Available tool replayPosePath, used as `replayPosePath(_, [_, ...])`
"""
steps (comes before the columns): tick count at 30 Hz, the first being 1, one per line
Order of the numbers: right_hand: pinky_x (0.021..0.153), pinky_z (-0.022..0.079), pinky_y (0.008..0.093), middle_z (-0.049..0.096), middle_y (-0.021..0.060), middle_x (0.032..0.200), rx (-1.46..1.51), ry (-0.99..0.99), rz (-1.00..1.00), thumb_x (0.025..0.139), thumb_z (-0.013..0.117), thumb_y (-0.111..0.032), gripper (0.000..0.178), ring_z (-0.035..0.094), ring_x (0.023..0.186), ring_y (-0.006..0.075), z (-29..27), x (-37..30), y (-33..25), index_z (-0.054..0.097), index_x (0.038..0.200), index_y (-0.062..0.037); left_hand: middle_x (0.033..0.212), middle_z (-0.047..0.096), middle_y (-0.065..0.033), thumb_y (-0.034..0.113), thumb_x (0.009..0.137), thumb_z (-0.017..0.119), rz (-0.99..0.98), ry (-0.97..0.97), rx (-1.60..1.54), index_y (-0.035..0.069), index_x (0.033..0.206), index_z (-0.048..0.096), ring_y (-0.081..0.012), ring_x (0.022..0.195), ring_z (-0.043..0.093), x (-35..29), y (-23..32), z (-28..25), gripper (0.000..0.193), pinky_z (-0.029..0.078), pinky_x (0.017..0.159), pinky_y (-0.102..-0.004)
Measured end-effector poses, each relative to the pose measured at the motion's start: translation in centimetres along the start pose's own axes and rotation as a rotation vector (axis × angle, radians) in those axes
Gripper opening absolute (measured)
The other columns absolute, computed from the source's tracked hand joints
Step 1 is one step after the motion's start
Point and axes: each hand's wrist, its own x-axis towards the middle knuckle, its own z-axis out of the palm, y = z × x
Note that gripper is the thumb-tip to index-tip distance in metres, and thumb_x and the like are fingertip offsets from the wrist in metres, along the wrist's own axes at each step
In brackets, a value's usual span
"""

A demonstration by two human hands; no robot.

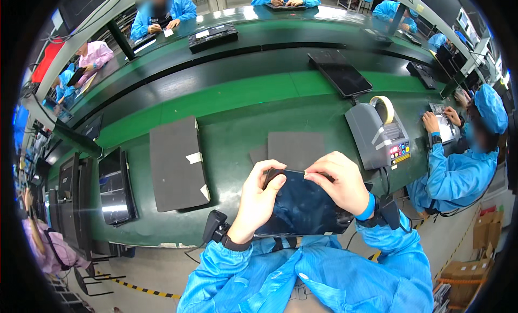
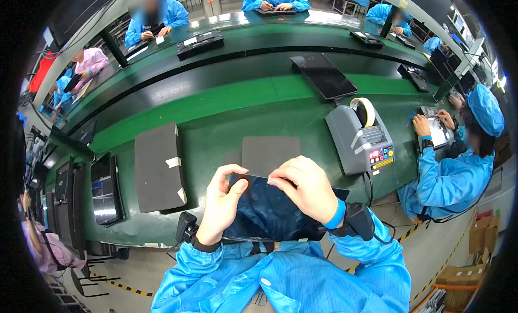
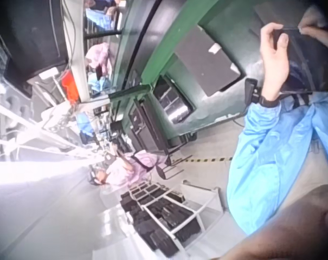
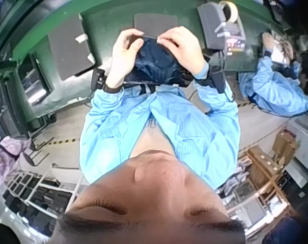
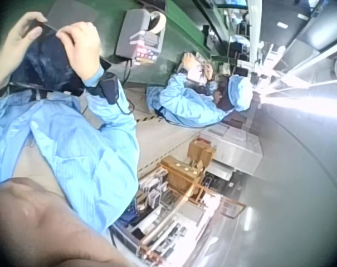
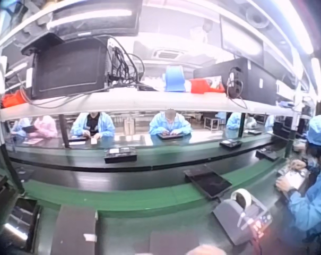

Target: Applying screen protectors and assembling tablet computer components on a factory production line.

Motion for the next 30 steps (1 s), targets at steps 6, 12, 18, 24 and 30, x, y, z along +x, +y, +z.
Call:
replayPosePath(6, [0.069,0.046,0.037,0.061,0.0097,0.077,0.141,-0.2,0.15,0.082,0.067,-0.021,0.018,0.057,0.075,0.0282,-0.1,-0.1,0.1,0.063,0.083,-0.0033,0.096,0.054,0.0005,0.001,0.089,0.059,-0.006,0.028,-0.036,0.004,0.112,0.053,-0.0049,0.079,0.048,-1.1,-0.1,0.6,0.024,0.041,0.067,-0.0196])
replayPosePath(12, [0.072,0.044,0.0365,0.061,0.0094,0.082,-0.073,-0.188,-0.015,0.078,0.071,-0.024,0.022,0.057,0.079,0.0286,-2.5,-1.0,-2.2,0.063,0.086,-0.0056,0.101,0.056,-0.0023,0.001,0.088,0.059,0.13,0.082,0.024,0.003,0.11,0.054,-0.0072,0.089,0.051,-3.7,2.6,1.1,0.023,0.043,0.077,-0.0212])
replayPosePath(18, [0.071,0.045,0.0313,0.054,0.0134,0.078,0.186,0.896,0.072,0.087,0.044,-0.003,0.014,0.053,0.077,0.0231,-8.6,-8.7,-0.2,0.052,0.078,0.0031,0.087,0.05,0.0051,0.017,0.092,0.059,0.244,0.393,0.234,0.01,0.109,0.053,-0.0014,0.073,0.042,-3.8,12.6,-3.3,0.019,0.033,0.064,-0.016])
replayPosePath(24, [0.062,0.043,0.0254,0.054,0.0048,0.077,0.379,0.63,0.789,0.094,0.049,-0.01,0.018,0.051,0.067,0.0109,-0.3,-16.0,8.4,0.053,0.08,-0.0007,0.092,0.053,0.0049,0.018,0.093,0.058,0.276,0.465,0.333,0.009,0.115,0.056,-0.0038,0.082,0.048,3.5,15.9,-13.3,0.023,0.038,0.073,-0.017])
replayPosePath(30, [0.061,0.041,0.0383,0.056,0.0096,0.074,-0.29,0.537,0.628,0.084,0.055,-0.006,0.008,0.053,0.067,0.0287,3.2,-16.3,10.5,0.056,0.076,-0.0044,0.11,0.061,-0.0108,0.026,0.09,0.062,-0.096,0.555,0.162,0.0,0.117,0.056,-0.0195,0.095,0.058,20.3,10.0,-20.8,0.038,0.047,0.084,-0.0344])
